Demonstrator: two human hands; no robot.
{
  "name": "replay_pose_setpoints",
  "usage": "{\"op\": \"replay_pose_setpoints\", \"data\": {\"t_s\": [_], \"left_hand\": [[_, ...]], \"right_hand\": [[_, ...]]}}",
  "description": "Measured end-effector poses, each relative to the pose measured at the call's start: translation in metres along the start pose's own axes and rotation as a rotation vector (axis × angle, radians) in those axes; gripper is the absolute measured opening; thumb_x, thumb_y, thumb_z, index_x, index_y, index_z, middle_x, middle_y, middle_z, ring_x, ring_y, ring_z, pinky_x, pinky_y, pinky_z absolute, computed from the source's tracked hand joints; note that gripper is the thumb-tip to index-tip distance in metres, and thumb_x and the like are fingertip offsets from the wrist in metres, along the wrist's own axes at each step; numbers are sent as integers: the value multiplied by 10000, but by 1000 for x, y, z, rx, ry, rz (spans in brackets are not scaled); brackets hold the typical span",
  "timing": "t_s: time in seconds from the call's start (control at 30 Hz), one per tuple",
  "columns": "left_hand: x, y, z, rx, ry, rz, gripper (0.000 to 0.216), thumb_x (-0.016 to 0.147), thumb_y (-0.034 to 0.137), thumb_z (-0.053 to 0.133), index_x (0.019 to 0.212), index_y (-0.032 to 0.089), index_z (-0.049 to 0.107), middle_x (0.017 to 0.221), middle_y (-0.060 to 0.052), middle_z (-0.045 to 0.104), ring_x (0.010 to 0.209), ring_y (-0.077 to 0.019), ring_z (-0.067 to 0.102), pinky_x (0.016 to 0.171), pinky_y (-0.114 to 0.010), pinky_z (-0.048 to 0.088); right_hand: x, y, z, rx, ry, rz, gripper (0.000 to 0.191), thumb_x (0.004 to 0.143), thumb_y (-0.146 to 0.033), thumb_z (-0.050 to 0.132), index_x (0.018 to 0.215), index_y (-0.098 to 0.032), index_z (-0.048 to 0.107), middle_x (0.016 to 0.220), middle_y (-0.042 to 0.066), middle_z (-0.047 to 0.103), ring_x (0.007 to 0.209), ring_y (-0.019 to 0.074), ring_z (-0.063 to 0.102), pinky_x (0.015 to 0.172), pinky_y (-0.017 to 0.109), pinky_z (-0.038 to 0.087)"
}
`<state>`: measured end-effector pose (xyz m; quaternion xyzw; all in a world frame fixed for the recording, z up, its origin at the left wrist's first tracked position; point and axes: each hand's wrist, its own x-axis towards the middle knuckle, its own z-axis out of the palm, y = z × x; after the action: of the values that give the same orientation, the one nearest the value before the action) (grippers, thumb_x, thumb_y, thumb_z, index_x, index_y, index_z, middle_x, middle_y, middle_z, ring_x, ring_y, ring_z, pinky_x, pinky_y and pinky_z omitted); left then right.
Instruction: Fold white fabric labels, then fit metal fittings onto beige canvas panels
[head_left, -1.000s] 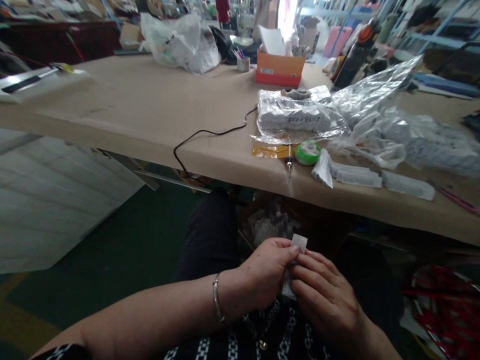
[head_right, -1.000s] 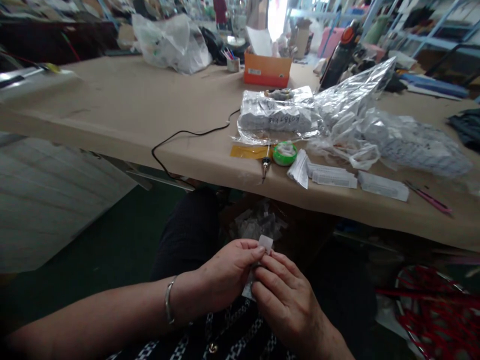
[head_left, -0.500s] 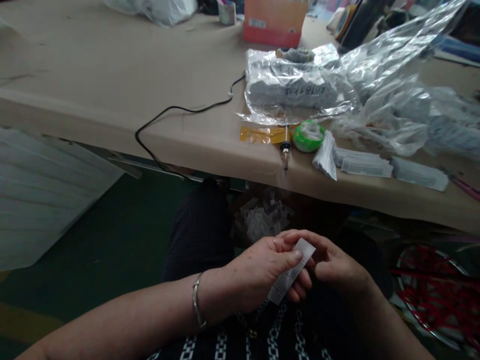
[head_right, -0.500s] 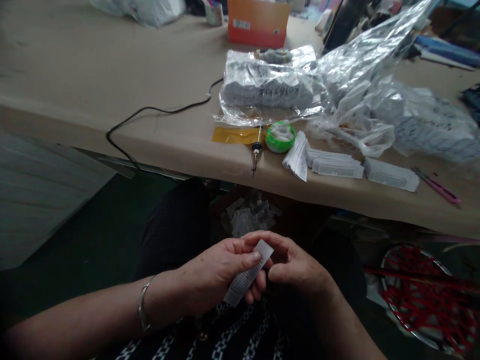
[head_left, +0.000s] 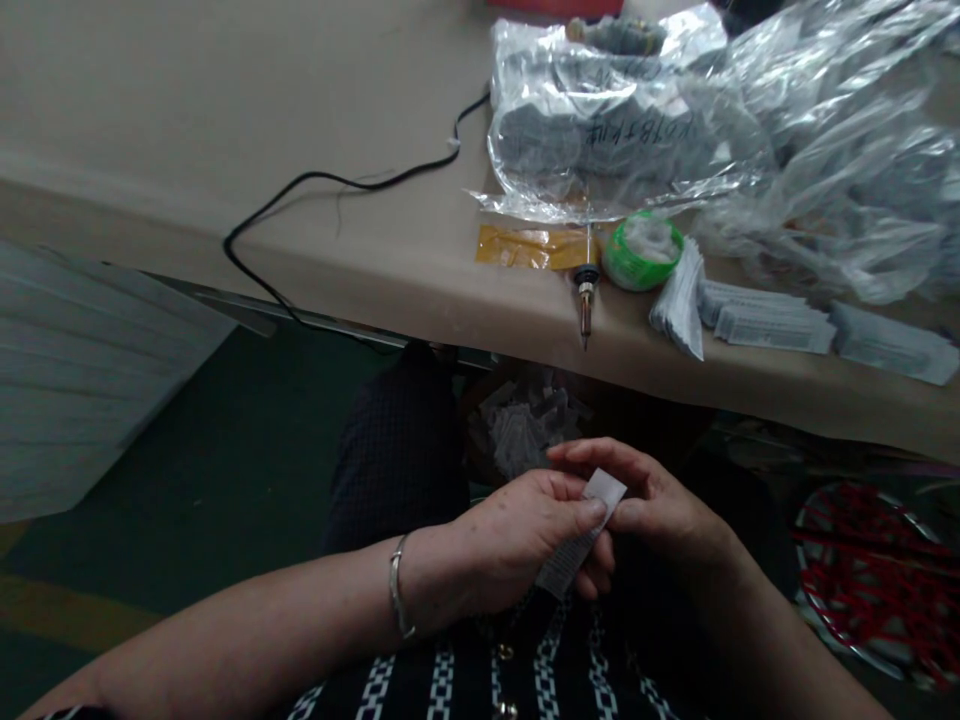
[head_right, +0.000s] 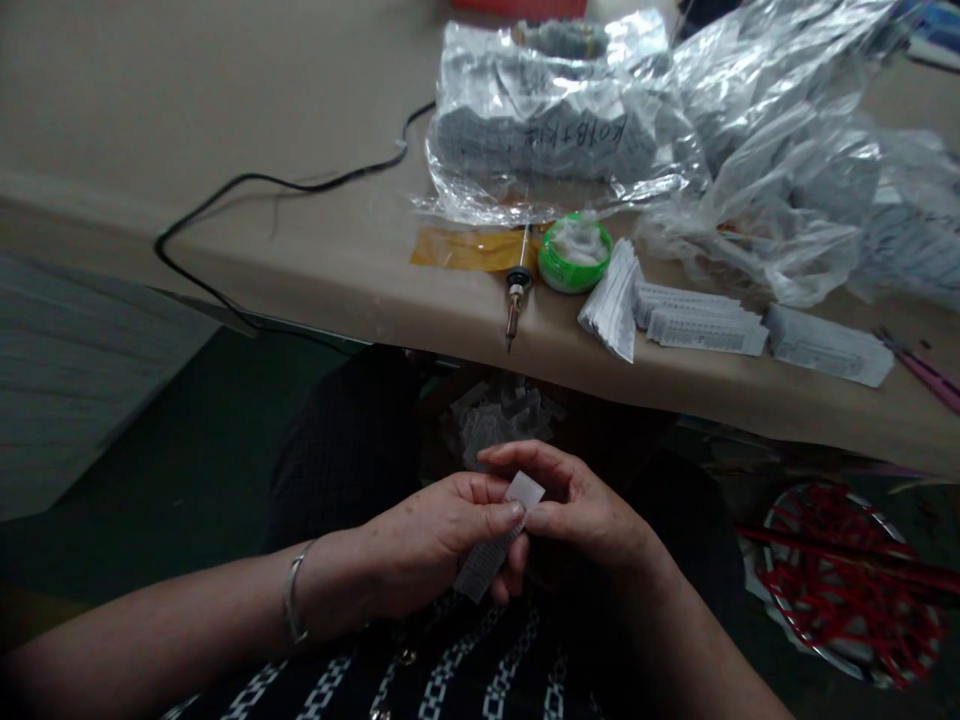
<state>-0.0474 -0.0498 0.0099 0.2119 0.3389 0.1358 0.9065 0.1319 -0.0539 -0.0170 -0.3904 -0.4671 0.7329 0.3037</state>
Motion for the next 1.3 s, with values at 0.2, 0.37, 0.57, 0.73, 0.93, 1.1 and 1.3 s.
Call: {"op": "replay_pose_setpoints", "data": {"t_s": [0.2,0.37,0.57,0.73,0.93,1.1,1.3], "left_hand": [[1,4,1,-23,134,47,195,775,308,625,774,113,607,619,-9,582,502,-80,530,505,-202,430],[2,1,3,-20,124,32,113,777,204,569,717,115,604,598,-7,564,500,-75,518,502,-191,434],[3,-1,2,-18,113,45,109,783,200,556,741,114,608,614,-9,565,508,-75,520,499,-186,430],[1,-3,2,-20,128,86,213,799,326,589,763,116,593,615,0,557,498,-76,516,507,-200,422],[0,0,2,95,183,248,303,818,406,561,691,130,568,593,4,547,526,-87,498,554,-230,410],[-1,4,1,194,214,331,332,841,395,533,629,139,539,571,-2,539,550,-92,490,588,-236,399],[3,12,-12,415,305,481,226,868,298,517,783,127,638,703,-17,600,656,-107,519,632,-229,406]], "right_hand": [[-16,-8,15,-827,374,-303,431,870,-312,596,1287,-245,511,1255,84,563,1170,227,523,1000,374,433],[-17,-9,23,-1082,364,-385,350,918,-309,516,1247,-191,524,1152,103,600,1091,227,554,927,371,483],[-16,-9,26,-1073,356,-377,320,929,-312,497,1220,-189,542,1136,99,617,1073,219,569,909,360,490],[-18,-7,28,-739,457,-250,362,896,-352,552,1236,-229,527,1088,62,648,988,187,624,846,295,509],[-5,-13,27,-146,482,0,228,793,-402,682,810,-182,621,721,1,625,630,120,578,590,215,479],[8,-14,29,-74,483,3,229,763,-380,711,737,-170,622,701,3,604,612,112,537,582,220,458],[23,-19,26,-66,456,-104,209,775,-351,685,687,-181,599,709,-2,584,603,110,511,544,212,442]]}}
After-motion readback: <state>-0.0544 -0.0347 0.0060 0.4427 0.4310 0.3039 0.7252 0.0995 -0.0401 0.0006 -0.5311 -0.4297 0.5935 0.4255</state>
